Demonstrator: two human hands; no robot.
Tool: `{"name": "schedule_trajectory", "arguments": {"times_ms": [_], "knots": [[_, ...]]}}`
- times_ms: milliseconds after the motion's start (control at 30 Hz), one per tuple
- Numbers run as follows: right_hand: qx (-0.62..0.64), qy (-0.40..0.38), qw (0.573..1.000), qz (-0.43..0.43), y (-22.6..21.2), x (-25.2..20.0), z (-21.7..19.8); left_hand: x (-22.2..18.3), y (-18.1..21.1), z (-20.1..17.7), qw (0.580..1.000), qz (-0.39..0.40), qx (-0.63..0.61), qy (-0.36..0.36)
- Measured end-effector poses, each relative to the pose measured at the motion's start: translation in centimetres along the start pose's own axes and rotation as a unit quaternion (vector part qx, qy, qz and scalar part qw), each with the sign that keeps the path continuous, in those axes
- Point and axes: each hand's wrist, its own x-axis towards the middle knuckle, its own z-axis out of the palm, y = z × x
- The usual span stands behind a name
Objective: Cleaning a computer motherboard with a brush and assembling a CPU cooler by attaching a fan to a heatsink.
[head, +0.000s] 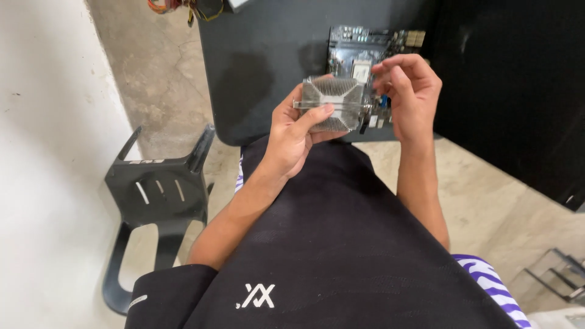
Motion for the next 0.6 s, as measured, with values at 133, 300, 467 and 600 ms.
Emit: {"name": "schedule_trajectory", "arguments": {"times_ms": [133,300,467,600], "knots": [[-0.075,0.041,0.996,-0.014,1.6,7.2,0.2,1.1,0.2,-0.4,0.999,-0.006,-0.035,0.015],[-0.164,0.02,0.98,-0.108,4.1,16.0,-0.3,2.6,0.2,-0.8,0.997,0.016,-0.071,0.025],[-0.163,0.0,0.978,-0.129,3.5,19.1,2.1,3.0,0.6,-0.8,0.995,0.056,-0.076,0.037],[-0.162,-0.01,0.976,-0.146,4.2,20.9,2.4,3.3,1.1,-1.1,0.995,0.058,-0.056,0.06]]}}
